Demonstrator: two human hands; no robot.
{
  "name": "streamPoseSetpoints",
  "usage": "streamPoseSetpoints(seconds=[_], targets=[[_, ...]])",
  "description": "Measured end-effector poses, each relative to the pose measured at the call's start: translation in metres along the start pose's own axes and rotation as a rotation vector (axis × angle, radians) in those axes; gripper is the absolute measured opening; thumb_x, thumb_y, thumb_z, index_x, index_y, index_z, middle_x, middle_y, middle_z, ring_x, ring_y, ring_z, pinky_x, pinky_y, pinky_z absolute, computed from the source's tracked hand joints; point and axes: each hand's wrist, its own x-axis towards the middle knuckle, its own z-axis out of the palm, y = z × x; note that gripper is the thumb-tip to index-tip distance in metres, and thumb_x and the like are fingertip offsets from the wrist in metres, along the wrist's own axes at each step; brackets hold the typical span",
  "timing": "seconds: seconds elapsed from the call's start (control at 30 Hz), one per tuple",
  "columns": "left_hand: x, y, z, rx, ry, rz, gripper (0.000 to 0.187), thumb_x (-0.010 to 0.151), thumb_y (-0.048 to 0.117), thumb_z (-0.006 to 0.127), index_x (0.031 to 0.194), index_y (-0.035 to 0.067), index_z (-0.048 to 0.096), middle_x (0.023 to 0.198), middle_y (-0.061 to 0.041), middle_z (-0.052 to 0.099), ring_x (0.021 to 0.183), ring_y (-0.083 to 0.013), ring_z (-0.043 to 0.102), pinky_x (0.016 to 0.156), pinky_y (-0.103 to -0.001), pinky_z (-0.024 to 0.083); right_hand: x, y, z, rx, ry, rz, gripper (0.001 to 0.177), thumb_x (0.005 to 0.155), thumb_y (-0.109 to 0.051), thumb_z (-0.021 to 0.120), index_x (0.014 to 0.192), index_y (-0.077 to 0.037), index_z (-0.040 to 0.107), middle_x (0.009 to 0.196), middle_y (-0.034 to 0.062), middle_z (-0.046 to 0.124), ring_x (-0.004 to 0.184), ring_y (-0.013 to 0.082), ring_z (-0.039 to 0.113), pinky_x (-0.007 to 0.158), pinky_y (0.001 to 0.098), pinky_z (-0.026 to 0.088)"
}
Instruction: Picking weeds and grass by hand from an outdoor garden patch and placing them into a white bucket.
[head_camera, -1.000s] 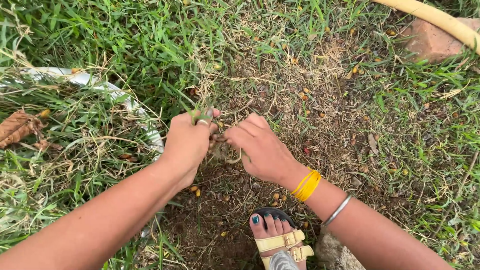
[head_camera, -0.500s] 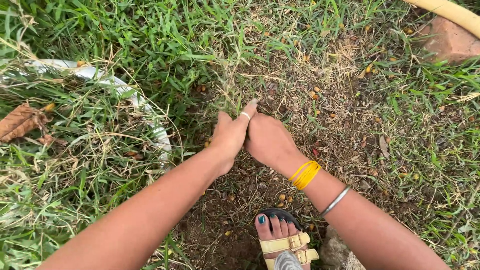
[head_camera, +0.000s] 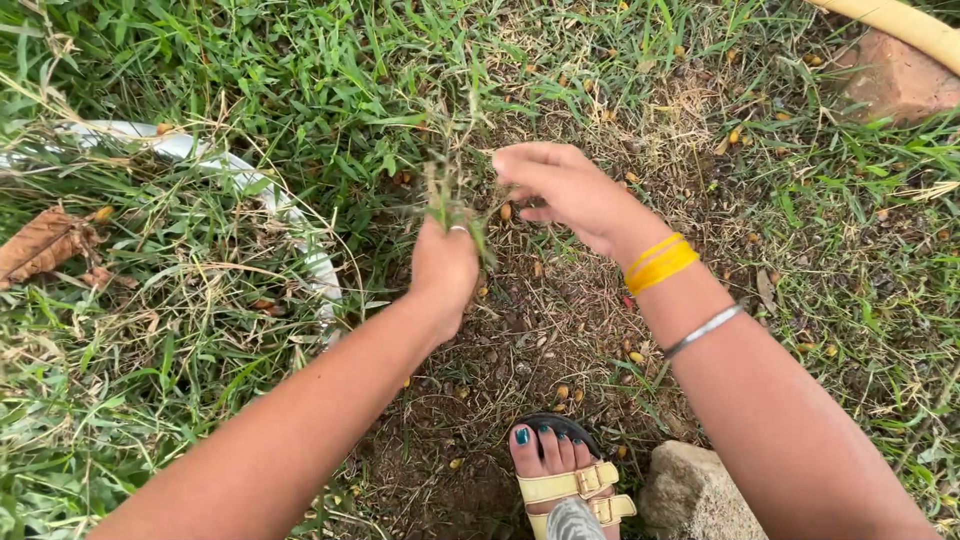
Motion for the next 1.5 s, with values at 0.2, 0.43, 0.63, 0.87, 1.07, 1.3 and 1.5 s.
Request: streamPoseSetpoints(seconds=[0.2, 0.43, 0.63, 0.87, 1.07, 1.3, 1.5], targets=[[0.005, -0.018, 0.012, 0.422, 0.072, 0.338, 0.023, 0.092, 0.014, 0.05, 0.109, 0.01, 0.066, 0.097, -0.017, 0.073, 0.09, -0.0338, 0.071, 0.081, -0.048, 0.051, 0.047, -0.012, 0.038, 0.299, -0.046, 0.181, 0.048, 0.097, -0.047, 0.053, 0.119, -0.005, 0.059, 0.107, 0.0109, 0.069, 0.094, 0.0224, 0.069, 0.082, 0.037, 0.059], [-0.014, 0.007, -0.012, 0.805, -0.01, 0.445, 0.035, 0.09, 0.012, 0.054, 0.124, 0.01, 0.06, 0.097, -0.027, 0.071, 0.096, -0.0457, 0.068, 0.089, -0.057, 0.05, 0.108, 0.038, 0.042, 0.494, -0.068, 0.173, 0.022, 0.107, -0.028, 0.048, 0.108, -0.008, 0.057, 0.079, 0.0002, 0.055, 0.06, 0.0111, 0.045, 0.054, 0.0291, 0.042], [-0.025, -0.021, -0.016, 0.863, -0.009, 0.554, 0.041, 0.086, 0.005, 0.051, 0.127, 0.003, 0.059, 0.09, -0.028, 0.071, 0.087, -0.047, 0.07, 0.086, -0.057, 0.053, 0.063, 0.037, 0.064, 0.222, 0.138, 0.14, 0.021, 0.106, -0.025, 0.044, 0.103, -0.014, 0.061, 0.073, -0.001, 0.051, 0.055, 0.0097, 0.039, 0.048, 0.0281, 0.034], [-0.072, -0.051, -0.001, 0.979, -0.437, 0.666, 0.039, 0.082, 0.004, 0.053, 0.121, 0.004, 0.057, 0.088, -0.027, 0.07, 0.085, -0.0467, 0.069, 0.078, -0.057, 0.054, -0.045, 0.089, 0.03, 0.213, 0.157, 0.242, 0.021, 0.106, -0.027, 0.047, 0.103, -0.013, 0.062, 0.071, -0.0033, 0.048, 0.056, 0.0083, 0.037, 0.049, 0.0266, 0.032], [-0.07, -0.02, 0.017, 1.142, -0.391, 0.642, 0.035, 0.088, 0.005, 0.055, 0.122, 0.002, 0.051, 0.089, -0.025, 0.072, 0.084, -0.0449, 0.071, 0.073, -0.056, 0.056, -0.046, 0.094, -0.005, 0.139, 0.137, 0.15, 0.021, 0.106, -0.025, 0.051, 0.103, -0.01, 0.065, 0.071, -0.0049, 0.051, 0.06, 0.008, 0.04, 0.051, 0.0264, 0.032], [-0.015, 0.004, -0.001, 1.373, -0.177, 0.827, 0.066, 0.09, 0.001, 0.054, 0.152, 0.005, 0.034, 0.094, -0.023, 0.071, 0.079, -0.0403, 0.073, 0.063, -0.05, 0.059, -0.038, 0.046, -0.001, -0.668, 0.097, -0.05, 0.026, 0.099, -0.028, 0.054, 0.098, -0.004, 0.066, 0.071, 0.0032, 0.06, 0.064, 0.0183, 0.058, 0.063, 0.0375, 0.048], [-0.008, 0.011, -0.007, 1.398, -0.043, 0.957, 0.033, 0.094, 0.007, 0.057, 0.126, 0.004, 0.065, 0.111, -0.021, 0.068, 0.107, -0.0358, 0.065, 0.086, -0.045, 0.056, -0.024, 0.049, -0.015, -0.593, -0.032, -0.24, 0.037, 0.101, -0.034, 0.056, 0.085, -0.001, 0.063, 0.068, 0.0084, 0.057, 0.066, 0.0185, 0.054, 0.062, 0.0374, 0.048]])
